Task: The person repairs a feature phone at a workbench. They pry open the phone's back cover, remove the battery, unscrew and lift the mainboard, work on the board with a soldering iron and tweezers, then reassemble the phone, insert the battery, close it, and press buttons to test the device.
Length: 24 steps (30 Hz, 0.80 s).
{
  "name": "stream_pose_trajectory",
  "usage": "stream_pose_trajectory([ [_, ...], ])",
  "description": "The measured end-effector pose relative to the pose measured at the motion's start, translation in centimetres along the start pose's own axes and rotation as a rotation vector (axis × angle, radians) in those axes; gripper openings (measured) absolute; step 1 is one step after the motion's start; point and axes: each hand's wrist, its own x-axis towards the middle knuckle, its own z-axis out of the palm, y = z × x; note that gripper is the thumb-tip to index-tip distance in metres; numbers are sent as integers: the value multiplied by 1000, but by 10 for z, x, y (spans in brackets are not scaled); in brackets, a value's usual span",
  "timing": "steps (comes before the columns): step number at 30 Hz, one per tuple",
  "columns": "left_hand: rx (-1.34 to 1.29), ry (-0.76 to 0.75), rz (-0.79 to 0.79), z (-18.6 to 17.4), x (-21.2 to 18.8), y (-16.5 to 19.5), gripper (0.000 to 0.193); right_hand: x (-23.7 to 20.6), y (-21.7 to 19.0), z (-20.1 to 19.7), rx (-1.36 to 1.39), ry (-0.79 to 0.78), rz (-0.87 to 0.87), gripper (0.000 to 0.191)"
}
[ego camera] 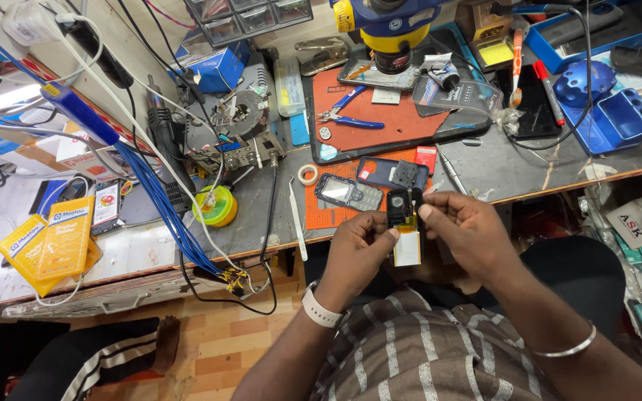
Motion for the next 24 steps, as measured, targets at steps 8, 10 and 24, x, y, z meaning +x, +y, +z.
stream_pose_trajectory([
  [8,265,58,48,9,-10,27,19,3,-4,7,39,27,-75,23],
  [10,340,71,3,10,-12,31,20,3,-2,6,52,1,-66,22],
  [24,46,-23,-2,0,-1,0,14,18,-15,4,-164,-71,-17,25],
])
